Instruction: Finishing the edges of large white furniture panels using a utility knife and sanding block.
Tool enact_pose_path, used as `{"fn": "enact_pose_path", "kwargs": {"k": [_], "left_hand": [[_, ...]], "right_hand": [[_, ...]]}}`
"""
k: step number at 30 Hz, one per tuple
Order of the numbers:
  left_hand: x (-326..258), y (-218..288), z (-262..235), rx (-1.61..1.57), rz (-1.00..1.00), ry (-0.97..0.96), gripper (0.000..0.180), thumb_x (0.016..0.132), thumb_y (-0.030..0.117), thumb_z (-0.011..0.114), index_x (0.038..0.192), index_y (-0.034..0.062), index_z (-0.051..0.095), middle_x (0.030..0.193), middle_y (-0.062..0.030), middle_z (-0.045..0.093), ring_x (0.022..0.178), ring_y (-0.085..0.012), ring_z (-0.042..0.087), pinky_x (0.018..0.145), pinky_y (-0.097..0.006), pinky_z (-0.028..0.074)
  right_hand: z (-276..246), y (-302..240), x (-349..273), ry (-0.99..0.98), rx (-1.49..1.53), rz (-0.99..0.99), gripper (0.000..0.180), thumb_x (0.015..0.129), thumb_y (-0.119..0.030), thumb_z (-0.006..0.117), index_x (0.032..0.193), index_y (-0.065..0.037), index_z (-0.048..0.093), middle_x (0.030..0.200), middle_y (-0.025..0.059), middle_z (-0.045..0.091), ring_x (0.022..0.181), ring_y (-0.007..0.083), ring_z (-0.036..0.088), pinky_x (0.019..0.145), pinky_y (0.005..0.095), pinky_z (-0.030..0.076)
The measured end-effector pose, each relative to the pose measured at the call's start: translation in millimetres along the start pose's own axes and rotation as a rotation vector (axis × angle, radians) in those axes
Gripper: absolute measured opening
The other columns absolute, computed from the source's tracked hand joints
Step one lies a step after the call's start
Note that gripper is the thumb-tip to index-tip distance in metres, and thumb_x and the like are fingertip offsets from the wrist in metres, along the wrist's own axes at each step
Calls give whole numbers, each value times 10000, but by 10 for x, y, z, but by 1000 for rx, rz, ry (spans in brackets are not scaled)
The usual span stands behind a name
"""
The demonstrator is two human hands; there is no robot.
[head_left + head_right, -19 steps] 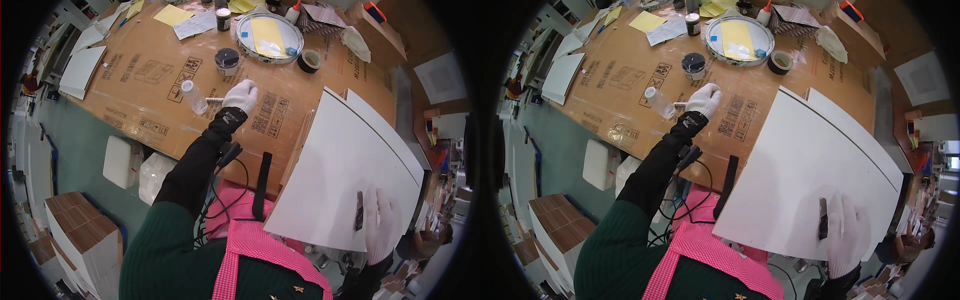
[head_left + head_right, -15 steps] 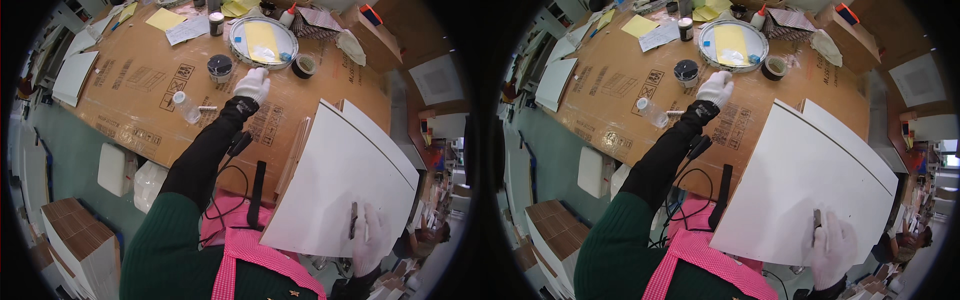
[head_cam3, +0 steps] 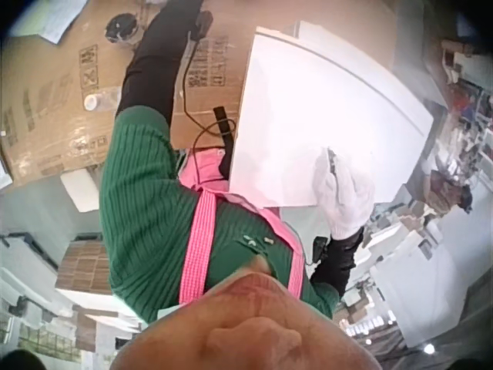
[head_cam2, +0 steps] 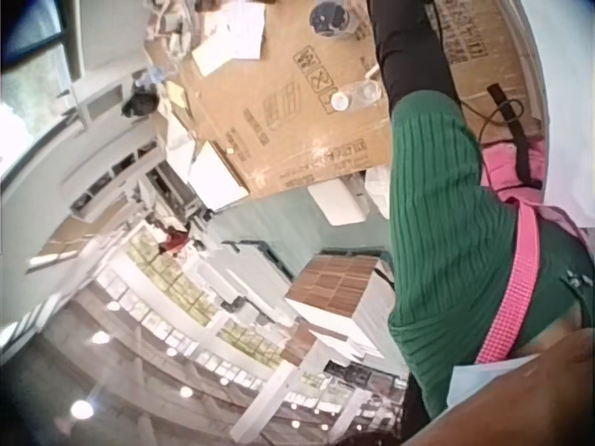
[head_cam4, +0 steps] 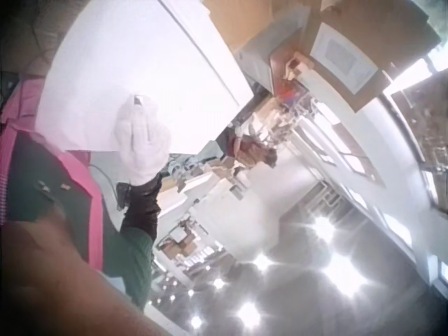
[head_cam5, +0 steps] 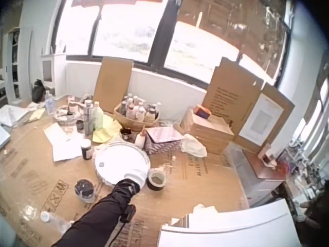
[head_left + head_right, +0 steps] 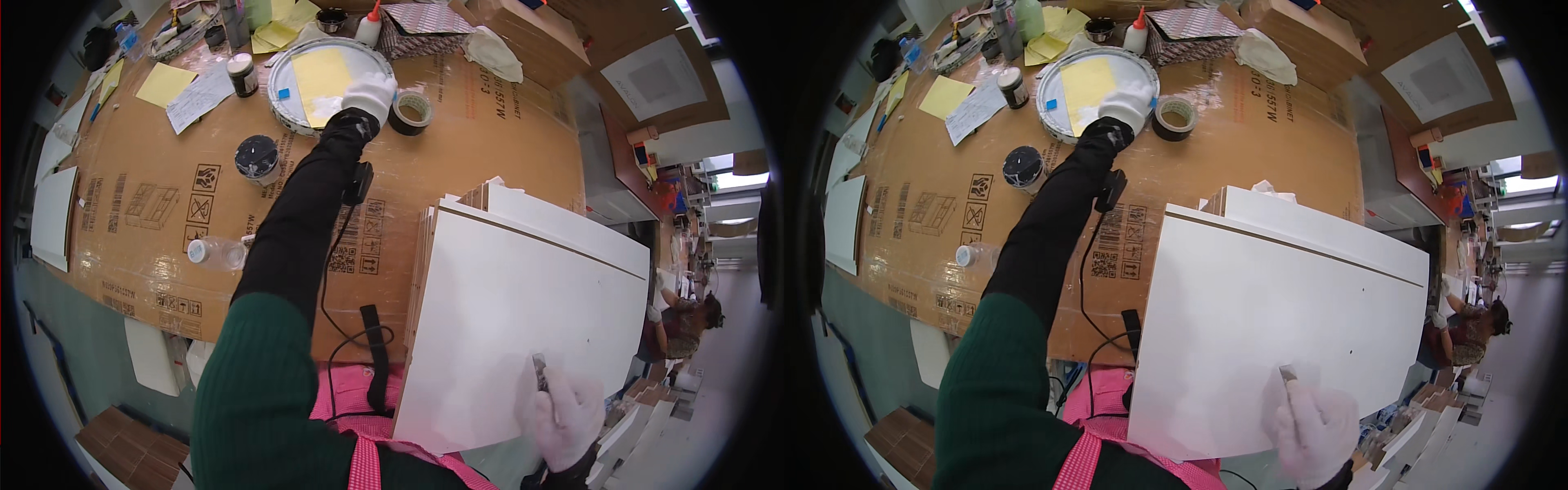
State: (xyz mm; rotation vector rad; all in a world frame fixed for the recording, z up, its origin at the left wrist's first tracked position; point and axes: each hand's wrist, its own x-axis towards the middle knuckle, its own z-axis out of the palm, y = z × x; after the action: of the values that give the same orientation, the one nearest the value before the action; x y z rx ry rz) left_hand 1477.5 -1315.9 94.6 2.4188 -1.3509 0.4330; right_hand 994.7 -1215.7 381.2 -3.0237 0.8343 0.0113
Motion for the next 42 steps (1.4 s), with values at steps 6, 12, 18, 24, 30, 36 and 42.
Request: {"fn": "enact_pose_path", "kwargs": {"k": [6,12,18,24,30,36,42], "left_hand": [[-408,241,-1815,-1805,-300,-306,407,916,267,634,1218,-1,583,879,-5,608,676,-50,541,535,-194,431],[-998,799,-2811,-1676,-194,-289,356,923,254,634,1164,-8,617,854,-3,607,676,-34,525,514,-188,406],[-1365,1024,-3130,-1490,-226,-212,385,947,293,581,1184,-8,614,887,-21,648,719,-64,563,557,-193,446],[-2185,1082,-3141,-1341,-539,29,503,956,235,516,1386,-6,420,1199,-77,618,936,-114,593,735,-247,512],[-3477,1846,-3056,-1602,-910,-146,506,893,173,628,1327,-19,455,1088,-48,582,836,-75,541,770,-227,459],[-3486,1841,-3182,-1703,-919,-675,412,898,247,631,1221,4,551,916,-19,604,821,-49,516,734,-220,446],[-3562,1783,-3075,-1741,-837,-833,349,912,329,581,1059,14,610,749,-8,570,707,-82,495,628,-259,399]], "right_hand": [[-520,260,726,108,348,35,305,790,-17,608,1091,4,653,900,137,639,788,209,613,739,312,480],[-459,51,1858,-157,944,-50,498,946,-338,552,1304,8,560,961,58,638,820,113,571,728,231,469],[-327,-207,2118,-536,923,-406,598,919,-411,593,1363,-19,509,1005,50,622,819,94,562,734,238,487],[62,81,2363,-324,997,-329,509,918,-278,609,1305,43,529,1028,83,651,897,111,616,812,247,505],[406,28,2531,-396,1056,-474,294,889,-65,603,1158,51,586,1016,80,652,915,124,644,876,248,492],[556,-6,2592,-328,942,-516,303,864,-85,610,1154,4,607,995,69,653,918,135,642,859,268,491],[508,-100,2619,-255,806,-660,335,822,-110,661,1145,-32,618,990,91,653,903,173,656,844,292,501]]}}
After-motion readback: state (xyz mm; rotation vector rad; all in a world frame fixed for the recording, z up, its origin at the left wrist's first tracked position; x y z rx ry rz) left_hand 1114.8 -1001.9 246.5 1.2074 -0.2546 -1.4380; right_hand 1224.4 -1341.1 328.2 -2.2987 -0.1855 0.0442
